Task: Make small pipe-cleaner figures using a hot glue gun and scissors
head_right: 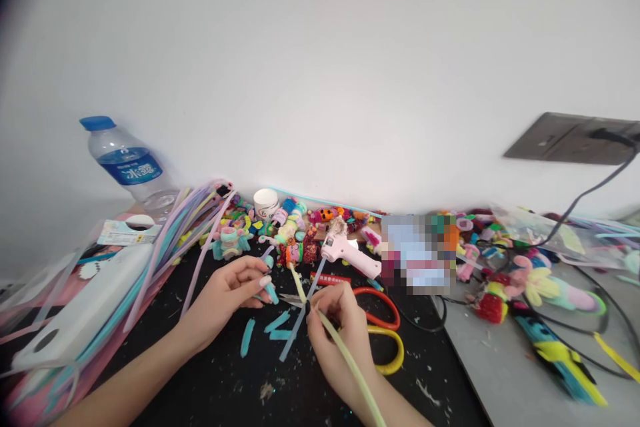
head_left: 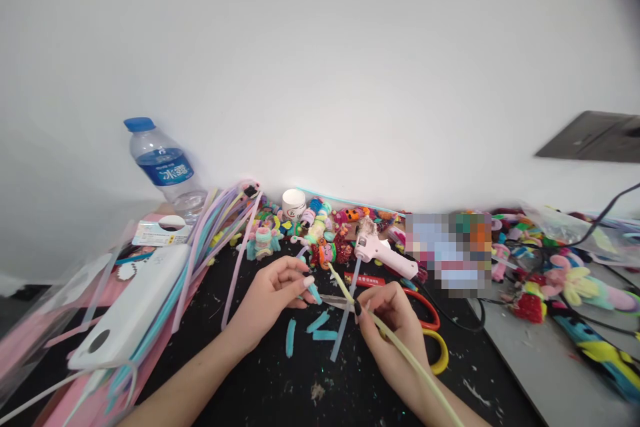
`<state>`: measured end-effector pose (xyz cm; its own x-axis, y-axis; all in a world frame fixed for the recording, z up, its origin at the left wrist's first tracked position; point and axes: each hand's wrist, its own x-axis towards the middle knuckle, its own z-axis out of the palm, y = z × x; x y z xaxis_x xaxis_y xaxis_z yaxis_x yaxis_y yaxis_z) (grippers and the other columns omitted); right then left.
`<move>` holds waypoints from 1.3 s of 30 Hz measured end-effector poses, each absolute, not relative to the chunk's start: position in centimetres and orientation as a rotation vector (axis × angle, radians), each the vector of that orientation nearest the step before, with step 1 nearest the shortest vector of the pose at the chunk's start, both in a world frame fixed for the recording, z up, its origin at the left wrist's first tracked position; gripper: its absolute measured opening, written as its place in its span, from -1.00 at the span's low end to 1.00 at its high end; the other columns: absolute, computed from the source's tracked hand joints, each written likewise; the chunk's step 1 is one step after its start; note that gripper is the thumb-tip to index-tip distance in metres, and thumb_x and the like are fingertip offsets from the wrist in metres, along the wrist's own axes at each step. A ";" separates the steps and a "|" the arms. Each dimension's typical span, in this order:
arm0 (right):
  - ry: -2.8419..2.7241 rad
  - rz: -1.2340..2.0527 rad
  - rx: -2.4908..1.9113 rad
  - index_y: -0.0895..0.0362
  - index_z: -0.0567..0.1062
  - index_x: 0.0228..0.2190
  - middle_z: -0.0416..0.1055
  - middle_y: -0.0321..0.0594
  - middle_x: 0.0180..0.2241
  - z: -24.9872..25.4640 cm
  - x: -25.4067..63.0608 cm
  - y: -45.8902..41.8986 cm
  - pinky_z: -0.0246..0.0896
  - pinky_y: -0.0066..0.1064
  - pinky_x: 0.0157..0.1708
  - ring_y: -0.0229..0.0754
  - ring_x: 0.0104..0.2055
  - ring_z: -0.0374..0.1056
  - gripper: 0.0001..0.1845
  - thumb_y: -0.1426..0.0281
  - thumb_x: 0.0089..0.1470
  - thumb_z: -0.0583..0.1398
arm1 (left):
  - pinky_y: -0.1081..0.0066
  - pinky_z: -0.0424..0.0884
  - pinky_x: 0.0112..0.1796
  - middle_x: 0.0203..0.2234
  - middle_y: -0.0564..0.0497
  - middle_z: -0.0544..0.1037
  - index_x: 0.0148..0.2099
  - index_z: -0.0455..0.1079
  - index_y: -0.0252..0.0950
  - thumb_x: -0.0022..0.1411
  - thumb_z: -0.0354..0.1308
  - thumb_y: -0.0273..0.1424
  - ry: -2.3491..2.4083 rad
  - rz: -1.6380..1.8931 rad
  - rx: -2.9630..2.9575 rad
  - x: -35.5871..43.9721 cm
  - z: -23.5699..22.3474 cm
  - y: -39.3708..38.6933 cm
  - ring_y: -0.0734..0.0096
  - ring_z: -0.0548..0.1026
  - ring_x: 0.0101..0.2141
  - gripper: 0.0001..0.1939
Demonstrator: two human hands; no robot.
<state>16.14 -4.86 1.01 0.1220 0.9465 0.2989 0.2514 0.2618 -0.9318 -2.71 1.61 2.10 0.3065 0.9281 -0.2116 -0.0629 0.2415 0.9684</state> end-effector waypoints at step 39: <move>-1.592 0.898 -1.279 0.12 0.44 -0.22 0.50 -0.23 -0.41 2.0 16.6 -4.8 0.25 -0.49 -0.46 -0.21 -0.42 0.40 -0.80 0.38 0.11 0.09 | 0.51 0.45 -0.39 -0.49 -0.02 0.60 -0.34 0.44 -0.37 0.03 0.27 -0.37 0.903 0.740 1.082 -2.6 1.8 1.2 0.39 0.57 -0.41 -0.84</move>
<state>16.61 -4.81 1.98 -0.0828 0.9780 0.1915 0.3418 0.2083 -0.9164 -2.63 1.18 1.76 0.4504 0.8587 -0.2444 -0.0713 0.3074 0.9489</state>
